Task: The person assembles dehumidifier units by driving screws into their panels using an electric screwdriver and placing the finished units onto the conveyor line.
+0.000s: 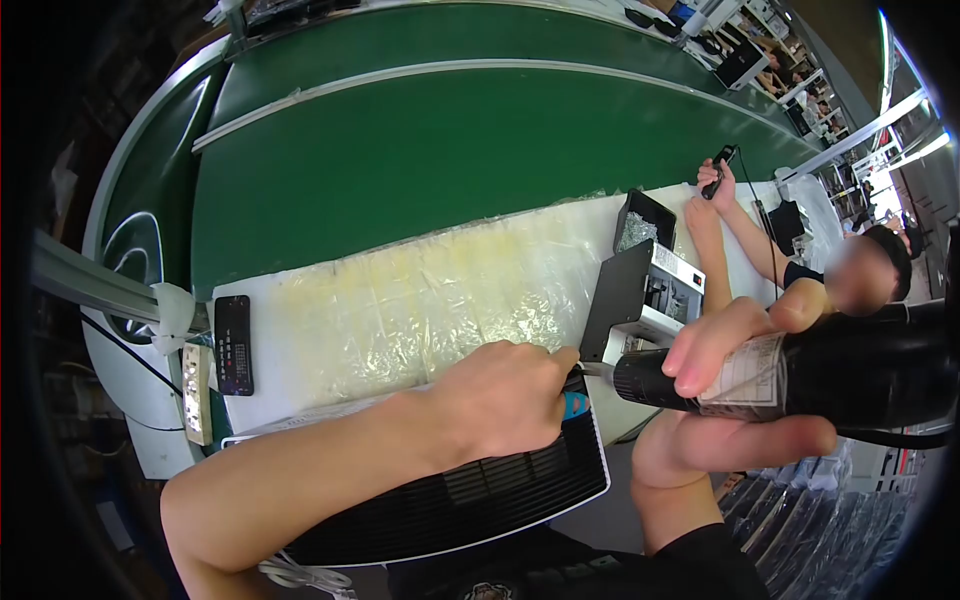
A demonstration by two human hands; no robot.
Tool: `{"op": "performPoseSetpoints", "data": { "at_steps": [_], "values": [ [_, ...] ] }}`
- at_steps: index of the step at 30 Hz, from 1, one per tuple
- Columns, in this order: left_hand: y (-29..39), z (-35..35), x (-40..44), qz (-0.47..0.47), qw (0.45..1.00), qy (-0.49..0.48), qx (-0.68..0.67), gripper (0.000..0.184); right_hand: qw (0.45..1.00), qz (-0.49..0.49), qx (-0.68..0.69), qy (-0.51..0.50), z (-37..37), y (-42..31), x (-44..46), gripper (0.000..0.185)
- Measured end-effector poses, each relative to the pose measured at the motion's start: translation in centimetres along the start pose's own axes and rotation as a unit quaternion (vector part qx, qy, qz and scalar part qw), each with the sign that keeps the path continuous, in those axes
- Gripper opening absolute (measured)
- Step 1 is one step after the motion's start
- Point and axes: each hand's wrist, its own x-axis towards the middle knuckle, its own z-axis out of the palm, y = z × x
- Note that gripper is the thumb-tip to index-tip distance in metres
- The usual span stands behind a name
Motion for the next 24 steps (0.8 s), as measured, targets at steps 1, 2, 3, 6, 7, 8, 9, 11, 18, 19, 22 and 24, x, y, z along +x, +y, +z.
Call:
{"op": "performPoseSetpoints", "data": {
  "at_steps": [1, 2, 3, 6, 7, 8, 9, 11, 18, 19, 22, 24],
  "values": [
    [0.0, 0.1, 0.1, -0.008, 1.0, -0.007, 0.002, 0.029, 1.0, -0.001, -0.001, 0.0, 0.1, -0.1, 0.0, 0.089],
    [-0.1, 0.2, 0.1, -0.015, 1.0, -0.014, 0.006, 0.031, 1.0, -0.001, -0.003, 0.0, 0.1, 0.0, -0.1, 0.09],
    [-0.1, 0.1, 0.0, -0.015, 1.0, -0.014, 0.01, 0.031, 1.0, -0.001, -0.004, 0.002, 0.2, 0.0, -0.1, 0.09],
    [0.1, -0.1, 0.0, -0.018, 1.0, -0.014, 0.008, 0.031, 1.0, -0.002, -0.005, 0.012, 0.3, -0.1, -0.5, 0.092],
    [0.1, -0.1, 0.1, -0.011, 1.0, -0.004, 0.007, 0.029, 1.0, -0.001, -0.006, 0.016, 0.2, -0.1, -0.6, 0.093],
    [0.3, 0.0, -0.1, -0.005, 1.0, 0.004, 0.007, 0.028, 1.0, 0.0, -0.008, 0.025, 0.1, -0.2, -0.8, 0.093],
    [0.5, 0.1, -0.3, -0.006, 1.0, -0.001, 0.013, 0.028, 0.999, 0.001, -0.008, 0.042, -0.1, -0.3, -0.8, 0.094],
    [0.9, -0.3, -0.6, 0.003, 0.999, 0.022, 0.038, 0.031, 0.993, 0.0, 0.002, 0.118, -0.8, -0.8, -0.8, 0.092],
    [-0.2, -5.0, -10.5, -0.04, 0.988, -0.024, 0.147, 0.062, 0.953, 0.001, -0.123, 0.278, -8.4, 3.1, -6.0, 0.077],
    [-0.8, -5.5, -12.2, -0.071, 0.985, -0.035, 0.152, 0.059, 0.947, -0.009, -0.119, 0.298, -8.7, 4.7, -7.1, 0.075],
    [-0.2, -4.8, -14.0, -0.17, 0.978, -0.005, 0.118, 0.055, 0.947, -0.018, -0.113, 0.299, -9.4, 7.7, -9.1, 0.073],
    [-1.4, -3.6, -15.1, -0.162, 0.979, 0.058, 0.112, 0.054, 0.95, -0.038, -0.144, 0.276, -9.3, 8.9, -9.8, 0.073]
  ]
}}
